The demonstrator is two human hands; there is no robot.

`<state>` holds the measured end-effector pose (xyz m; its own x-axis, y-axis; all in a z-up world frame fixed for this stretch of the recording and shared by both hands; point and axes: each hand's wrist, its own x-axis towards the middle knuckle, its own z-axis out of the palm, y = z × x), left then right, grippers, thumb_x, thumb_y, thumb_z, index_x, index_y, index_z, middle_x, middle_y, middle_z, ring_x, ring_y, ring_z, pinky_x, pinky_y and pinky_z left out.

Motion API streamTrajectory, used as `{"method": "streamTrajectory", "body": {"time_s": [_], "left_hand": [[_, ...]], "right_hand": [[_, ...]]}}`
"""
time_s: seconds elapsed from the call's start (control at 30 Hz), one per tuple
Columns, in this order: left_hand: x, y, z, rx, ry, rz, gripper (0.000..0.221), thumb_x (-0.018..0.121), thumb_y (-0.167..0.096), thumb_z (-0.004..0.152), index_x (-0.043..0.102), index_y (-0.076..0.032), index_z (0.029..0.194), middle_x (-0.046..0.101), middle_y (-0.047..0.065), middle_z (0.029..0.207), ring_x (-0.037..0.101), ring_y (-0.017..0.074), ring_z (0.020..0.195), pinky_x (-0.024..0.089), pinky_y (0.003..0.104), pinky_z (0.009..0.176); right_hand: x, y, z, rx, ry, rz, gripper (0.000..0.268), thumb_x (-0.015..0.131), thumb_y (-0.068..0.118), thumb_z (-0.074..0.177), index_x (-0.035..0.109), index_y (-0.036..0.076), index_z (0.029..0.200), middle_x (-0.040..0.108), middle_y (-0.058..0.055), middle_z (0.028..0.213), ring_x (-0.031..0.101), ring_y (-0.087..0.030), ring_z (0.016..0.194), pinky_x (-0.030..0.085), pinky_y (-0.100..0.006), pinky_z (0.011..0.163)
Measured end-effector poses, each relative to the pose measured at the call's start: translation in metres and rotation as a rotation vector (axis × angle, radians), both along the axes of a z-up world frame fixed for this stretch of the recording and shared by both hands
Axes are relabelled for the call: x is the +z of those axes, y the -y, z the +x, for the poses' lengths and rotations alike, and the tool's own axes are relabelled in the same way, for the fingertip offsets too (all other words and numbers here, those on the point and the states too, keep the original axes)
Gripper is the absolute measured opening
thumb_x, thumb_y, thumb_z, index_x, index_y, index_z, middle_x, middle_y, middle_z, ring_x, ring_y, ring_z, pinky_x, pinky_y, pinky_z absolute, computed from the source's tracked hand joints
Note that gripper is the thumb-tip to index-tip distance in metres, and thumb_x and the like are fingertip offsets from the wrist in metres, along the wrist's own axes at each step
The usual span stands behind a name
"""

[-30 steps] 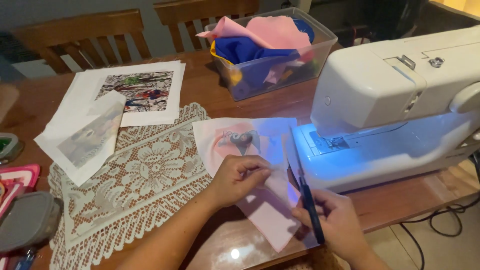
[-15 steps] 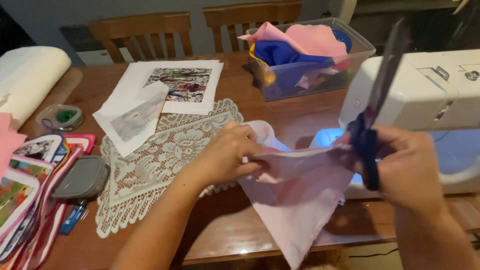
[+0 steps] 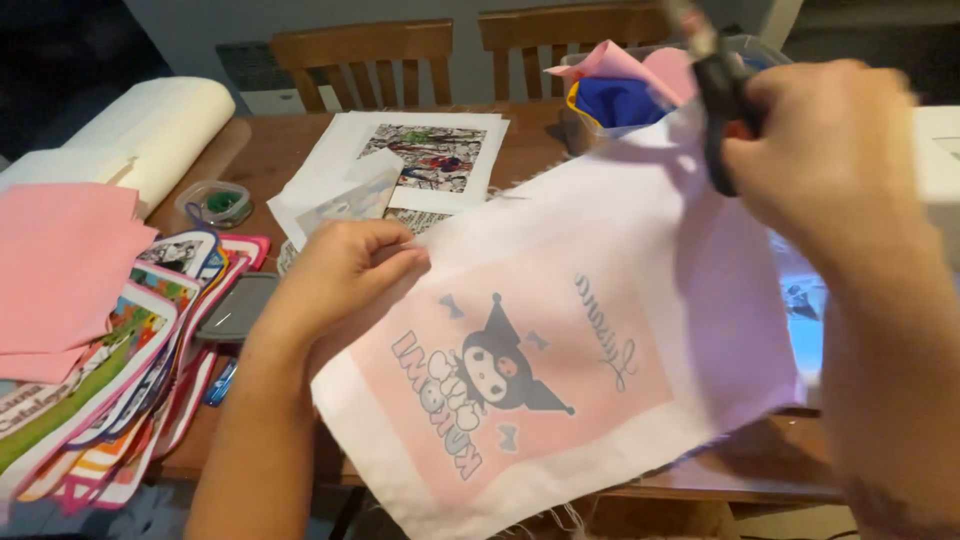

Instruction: A person uses a sewing machine to stitch fabric and then uses scissors to cut out printed designs from fabric sheets.

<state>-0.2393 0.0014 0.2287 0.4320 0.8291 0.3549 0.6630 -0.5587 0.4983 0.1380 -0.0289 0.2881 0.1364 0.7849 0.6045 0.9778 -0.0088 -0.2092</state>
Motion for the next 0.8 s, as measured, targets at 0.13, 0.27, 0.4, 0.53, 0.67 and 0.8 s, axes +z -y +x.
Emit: {"method": "streamTrajectory", "body": {"time_s": [0.13,0.27,0.4,0.53,0.67,0.8], "left_hand": [[-0.045,-0.037,0.005,0.220,-0.188,-0.155,0.028,0.064,-0.033,0.092,0.065,-0.012,0.073,0.068,0.008,0.072,0.059,0.0256,0.073,0.040,0.040,0.067],[-0.099,-0.044,0.015,0.333,-0.516,0.154,0.050,0.075,-0.020,0.082,0.054,0.000,0.122,0.063,0.019,0.120,0.060,0.0363,0.111,0.051,0.053,0.096],[-0.112,0.025,0.034,0.132,-0.602,-0.227,0.070,0.049,-0.045,0.103,0.024,-0.014,0.160,0.019,0.014,0.168,0.015,0.0339,0.154,0.009,0.053,0.125],[-0.170,0.051,0.030,-0.088,-0.524,-0.195,0.076,0.035,-0.062,0.101,0.017,-0.024,0.164,0.008,0.012,0.171,0.001,0.0381,0.156,0.002,0.063,0.118],[-0.185,0.054,0.044,-0.012,-0.483,-0.132,0.076,0.033,-0.064,0.101,0.021,-0.023,0.163,0.009,0.012,0.171,0.001,0.0387,0.155,-0.001,0.066,0.117],[-0.159,0.076,0.045,0.050,-0.353,-0.135,0.065,0.037,-0.051,0.104,0.029,-0.019,0.160,0.016,0.014,0.170,0.006,0.0395,0.155,0.002,0.066,0.117]], "right_hand": [[-0.060,-0.119,-0.017,-0.027,0.155,-0.099,0.015,0.066,0.029,0.084,0.076,0.018,0.087,0.074,-0.016,0.079,0.070,-0.046,0.076,0.053,-0.054,0.060],[-0.107,-0.154,-0.050,0.074,0.065,0.226,0.020,0.066,0.023,0.086,0.064,0.012,0.103,0.072,-0.019,0.084,0.064,-0.053,0.066,0.045,-0.064,0.053],[-0.154,-0.103,-0.077,0.167,0.095,0.053,0.022,0.063,0.033,0.084,0.058,0.014,0.094,0.070,-0.016,0.084,0.066,-0.050,0.071,0.048,-0.062,0.056],[-0.217,-0.094,-0.079,0.154,-0.045,-0.617,0.058,0.061,0.054,0.084,0.059,0.006,0.117,0.070,-0.021,0.112,0.068,-0.045,0.100,0.054,-0.054,0.078],[-0.277,-0.132,-0.061,0.224,0.084,-0.392,0.041,0.064,0.034,0.082,0.056,0.003,0.109,0.066,-0.019,0.110,0.067,-0.045,0.093,0.052,-0.055,0.077],[-0.205,-0.082,-0.077,0.237,-0.324,-0.468,0.051,0.073,0.048,0.082,0.066,0.008,0.113,0.074,-0.016,0.095,0.067,-0.042,0.094,0.049,-0.049,0.076]]}}
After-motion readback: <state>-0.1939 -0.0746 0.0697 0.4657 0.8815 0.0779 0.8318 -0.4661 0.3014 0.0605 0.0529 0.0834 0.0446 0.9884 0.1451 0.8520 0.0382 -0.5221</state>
